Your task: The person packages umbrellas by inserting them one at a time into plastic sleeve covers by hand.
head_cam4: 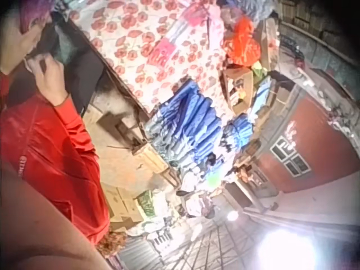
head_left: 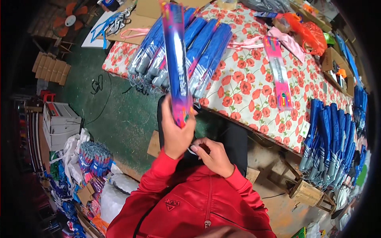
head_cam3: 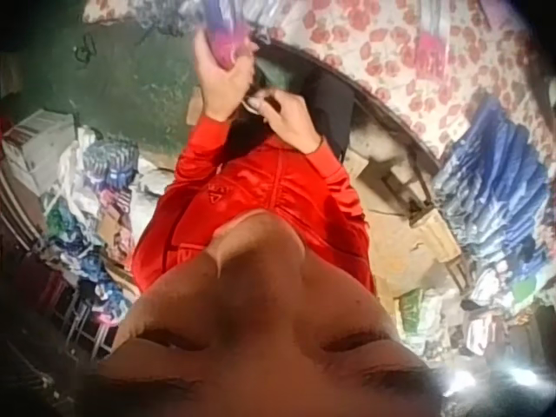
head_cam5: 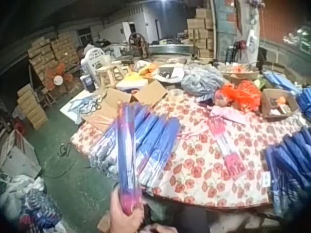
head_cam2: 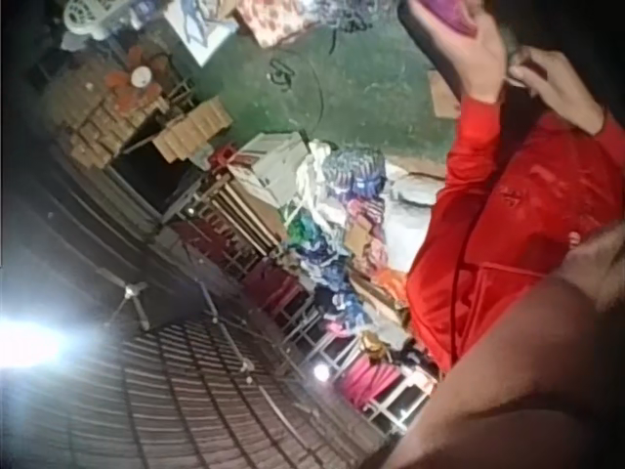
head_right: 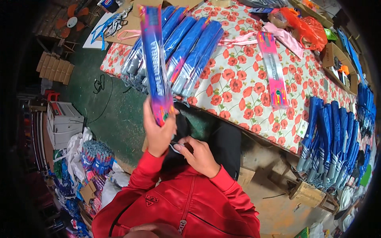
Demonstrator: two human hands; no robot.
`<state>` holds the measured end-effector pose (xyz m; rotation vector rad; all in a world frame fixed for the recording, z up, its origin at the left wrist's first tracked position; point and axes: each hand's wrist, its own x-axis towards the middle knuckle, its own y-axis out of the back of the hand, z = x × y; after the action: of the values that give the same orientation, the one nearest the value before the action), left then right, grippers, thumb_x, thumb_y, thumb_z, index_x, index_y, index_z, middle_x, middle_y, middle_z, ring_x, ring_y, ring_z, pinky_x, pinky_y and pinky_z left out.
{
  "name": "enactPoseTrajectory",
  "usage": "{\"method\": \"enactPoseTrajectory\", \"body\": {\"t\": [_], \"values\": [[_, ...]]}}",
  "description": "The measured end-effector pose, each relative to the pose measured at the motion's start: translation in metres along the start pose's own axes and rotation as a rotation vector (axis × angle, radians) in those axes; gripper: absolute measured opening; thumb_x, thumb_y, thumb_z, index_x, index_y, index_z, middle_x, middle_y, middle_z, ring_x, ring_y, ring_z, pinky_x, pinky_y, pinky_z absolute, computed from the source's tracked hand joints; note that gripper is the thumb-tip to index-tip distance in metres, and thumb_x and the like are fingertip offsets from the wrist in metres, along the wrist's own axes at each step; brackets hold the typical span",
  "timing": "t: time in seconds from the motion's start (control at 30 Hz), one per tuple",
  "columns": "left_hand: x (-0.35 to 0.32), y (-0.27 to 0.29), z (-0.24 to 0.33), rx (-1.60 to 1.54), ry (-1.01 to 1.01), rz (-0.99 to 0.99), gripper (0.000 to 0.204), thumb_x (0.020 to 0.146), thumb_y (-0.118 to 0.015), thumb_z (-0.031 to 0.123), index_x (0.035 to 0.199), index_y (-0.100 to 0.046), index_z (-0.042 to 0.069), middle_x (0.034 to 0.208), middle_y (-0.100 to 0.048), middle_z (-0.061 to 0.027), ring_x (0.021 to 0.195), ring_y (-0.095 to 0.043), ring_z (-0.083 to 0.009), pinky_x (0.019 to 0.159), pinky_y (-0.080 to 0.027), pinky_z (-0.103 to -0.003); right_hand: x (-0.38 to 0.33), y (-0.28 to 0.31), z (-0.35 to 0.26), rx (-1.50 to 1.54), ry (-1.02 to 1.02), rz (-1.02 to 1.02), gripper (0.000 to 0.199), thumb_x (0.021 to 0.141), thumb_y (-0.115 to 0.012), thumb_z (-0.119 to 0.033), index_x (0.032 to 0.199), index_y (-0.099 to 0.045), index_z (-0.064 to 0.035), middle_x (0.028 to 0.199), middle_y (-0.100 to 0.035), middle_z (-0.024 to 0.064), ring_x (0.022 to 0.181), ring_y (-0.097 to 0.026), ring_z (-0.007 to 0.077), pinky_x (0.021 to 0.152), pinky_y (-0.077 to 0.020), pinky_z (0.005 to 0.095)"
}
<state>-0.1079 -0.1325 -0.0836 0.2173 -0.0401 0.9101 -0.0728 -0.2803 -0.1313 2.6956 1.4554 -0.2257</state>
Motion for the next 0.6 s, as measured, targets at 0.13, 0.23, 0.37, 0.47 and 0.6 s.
{"method": "enactPoseTrajectory", "body": {"t": [0.13, 0.23, 0.37, 0.47, 0.6], "values": [[0.074, 0.016, 0.026, 0.425, -0.099, 0.024, 0.066, 0.089, -0.068, 0.008, 0.147, -0.038, -0.001, 0.116, -0.066, -0.0186, 0.093, -0.065, -0.0227, 0.081, -0.053, -0.031, 0.0, 0.004, 0.007, -0.261, 0.029, -0.085, 0.026, 0.093, -0.068, -0.025, 0.1, -0.065, 0.0006, 0.077, -0.069, 0.0122, 0.062, -0.061, 0.0292, 0.062, -0.0484, 0.0358], [0.076, 0.03, 0.022, 0.499, -0.204, -0.001, 0.054, 0.09, -0.068, 0.008, 0.139, -0.047, -0.004, 0.116, -0.068, -0.02, 0.095, -0.067, -0.024, 0.083, -0.052, -0.031, -0.005, 0.007, 0.015, -0.347, 0.026, -0.128, 0.026, 0.094, -0.067, -0.024, 0.102, -0.065, 0.0, 0.076, -0.068, 0.0112, 0.062, -0.062, 0.0286, 0.061, -0.0483, 0.0351], [0.058, 0.036, -0.006, 0.461, -0.298, -0.212, 0.038, 0.093, -0.065, 0.008, 0.126, -0.058, -0.008, 0.106, -0.071, -0.0208, 0.09, -0.071, -0.0261, 0.079, -0.055, -0.033, -0.012, 0.012, 0.036, -0.415, 0.018, -0.133, 0.022, 0.093, -0.068, -0.019, 0.104, -0.066, -0.0008, 0.072, -0.064, 0.0068, 0.06, -0.059, 0.0236, 0.06, -0.0471, 0.0315], [0.02, 0.027, -0.013, -0.012, 0.042, -0.344, 0.026, 0.097, -0.06, 0.006, 0.118, -0.063, -0.008, 0.104, -0.072, -0.0189, 0.09, -0.071, -0.0241, 0.082, -0.055, -0.03, -0.009, 0.018, 0.029, -0.384, 0.018, -0.082, 0.019, 0.094, -0.067, -0.018, 0.103, -0.066, -0.0007, 0.071, -0.063, 0.0059, 0.06, -0.058, 0.0214, 0.06, -0.0467, 0.0308], [0.01, 0.028, 0.023, -0.309, -0.131, -0.295, 0.029, 0.099, -0.05, -0.001, 0.125, -0.059, -0.007, 0.109, -0.07, -0.0208, 0.091, -0.071, -0.029, 0.087, -0.056, -0.035, -0.01, 0.027, 0.016, -0.173, -0.088, 0.014, 0.013, 0.094, -0.064, -0.009, 0.104, -0.068, -0.0004, 0.072, -0.061, 0.0038, 0.063, -0.056, 0.0134, 0.06, -0.0459, 0.0259]]}}
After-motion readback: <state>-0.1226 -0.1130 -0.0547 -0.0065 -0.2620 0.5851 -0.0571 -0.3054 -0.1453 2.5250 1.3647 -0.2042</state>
